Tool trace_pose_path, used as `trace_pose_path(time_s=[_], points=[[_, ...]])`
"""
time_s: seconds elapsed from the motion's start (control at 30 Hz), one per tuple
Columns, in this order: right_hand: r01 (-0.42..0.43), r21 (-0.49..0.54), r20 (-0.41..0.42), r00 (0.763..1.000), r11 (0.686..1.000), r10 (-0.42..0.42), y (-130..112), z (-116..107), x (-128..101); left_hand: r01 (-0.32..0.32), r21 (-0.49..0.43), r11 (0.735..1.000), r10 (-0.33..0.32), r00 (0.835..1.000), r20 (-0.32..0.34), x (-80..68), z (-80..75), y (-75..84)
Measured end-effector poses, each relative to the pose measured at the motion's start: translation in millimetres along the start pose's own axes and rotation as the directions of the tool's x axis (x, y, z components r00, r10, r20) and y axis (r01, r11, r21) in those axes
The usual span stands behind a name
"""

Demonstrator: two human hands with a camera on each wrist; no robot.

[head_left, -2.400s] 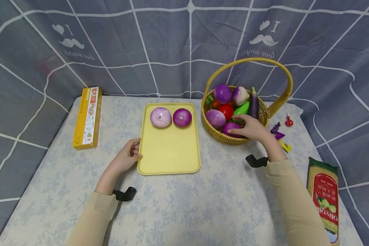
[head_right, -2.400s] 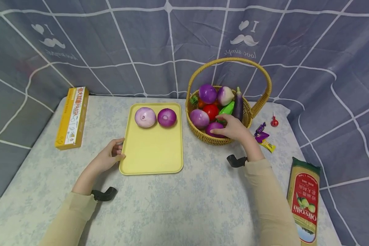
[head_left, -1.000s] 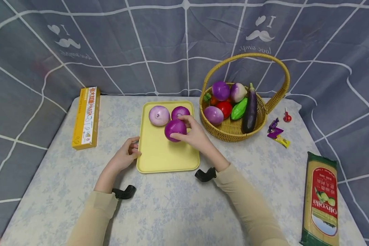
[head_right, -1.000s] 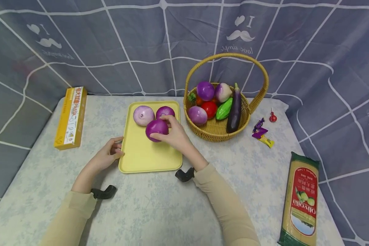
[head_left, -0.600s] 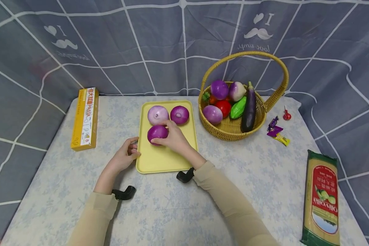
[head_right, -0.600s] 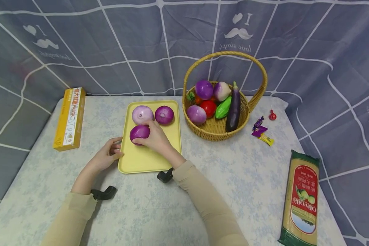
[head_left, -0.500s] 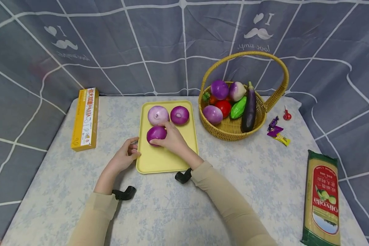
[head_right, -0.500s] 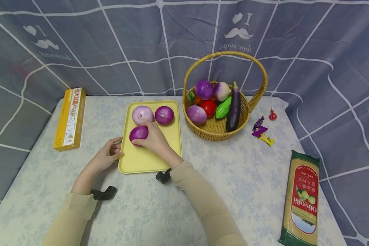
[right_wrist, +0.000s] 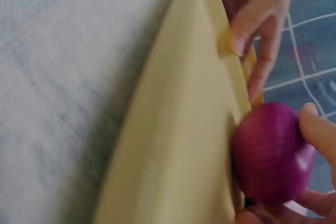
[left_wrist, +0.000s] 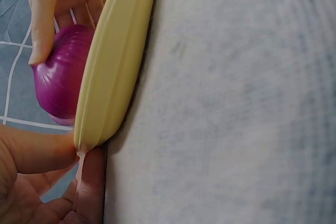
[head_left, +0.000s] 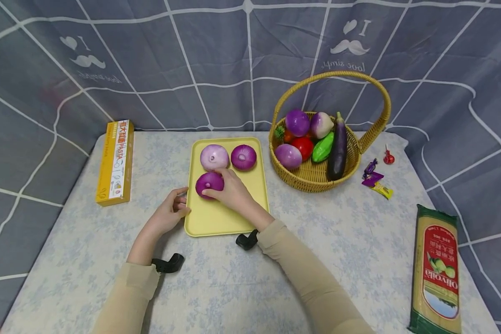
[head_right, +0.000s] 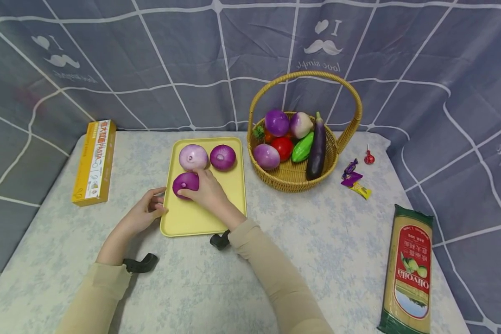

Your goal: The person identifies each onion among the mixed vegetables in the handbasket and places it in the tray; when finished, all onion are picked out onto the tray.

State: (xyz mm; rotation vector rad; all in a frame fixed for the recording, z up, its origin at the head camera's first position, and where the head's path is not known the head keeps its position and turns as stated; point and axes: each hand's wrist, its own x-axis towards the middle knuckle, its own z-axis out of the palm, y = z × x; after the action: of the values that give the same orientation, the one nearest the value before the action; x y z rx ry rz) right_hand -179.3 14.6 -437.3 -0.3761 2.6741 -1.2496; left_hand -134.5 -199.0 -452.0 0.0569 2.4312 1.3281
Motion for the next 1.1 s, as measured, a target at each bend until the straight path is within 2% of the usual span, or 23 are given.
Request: trace_pose_path(time_s=[0.13, 0.27, 0.4, 0.6, 0.7, 0.83, 1.1], points=[[0.009, 0.013, -0.015, 1.000, 1.000, -0.009, -1.9, -16.3, -6.3, -0.008, -0.005, 1.000, 0.008, 1.000, -0.002, -0.3, -0.1, -1.9], [0.051, 0.046, -0.092, 0.995, 0.998, -0.047, -0.6, -42.9, -12.5, -0.016, -0.007, 1.000, 0.016, 1.000, -0.008, -0.8, -0.3, -2.0], [0.094, 0.051, -0.197, 0.977, 0.994, -0.082, 5.5, -75.5, -19.6, -0.017, -0.004, 1.000, 0.017, 1.000, -0.008, -0.5, -0.3, -1.9], [0.115, 0.104, -0.313, 0.947, 0.988, -0.078, 25.6, -121.6, -29.8, -0.017, 0.001, 1.000, 0.017, 1.000, -0.006, -0.1, -0.4, -2.3], [0.096, 0.127, -0.347, 0.937, 0.987, -0.047, 37.8, -139.2, -32.6, -0.018, -0.002, 1.000, 0.018, 1.000, -0.011, 0.1, -0.6, -2.9], [0.029, 0.106, -0.354, 0.935, 0.994, 0.010, 53.3, -156.2, -35.3, -0.023, -0.005, 1.000, 0.023, 1.000, -0.013, 0.9, -0.4, -3.6], [-0.077, 0.082, -0.346, 0.933, 0.994, 0.100, 76.3, -173.4, -35.2, -0.021, -0.016, 1.000, 0.020, 1.000, -0.011, -0.1, -1.0, -2.2]])
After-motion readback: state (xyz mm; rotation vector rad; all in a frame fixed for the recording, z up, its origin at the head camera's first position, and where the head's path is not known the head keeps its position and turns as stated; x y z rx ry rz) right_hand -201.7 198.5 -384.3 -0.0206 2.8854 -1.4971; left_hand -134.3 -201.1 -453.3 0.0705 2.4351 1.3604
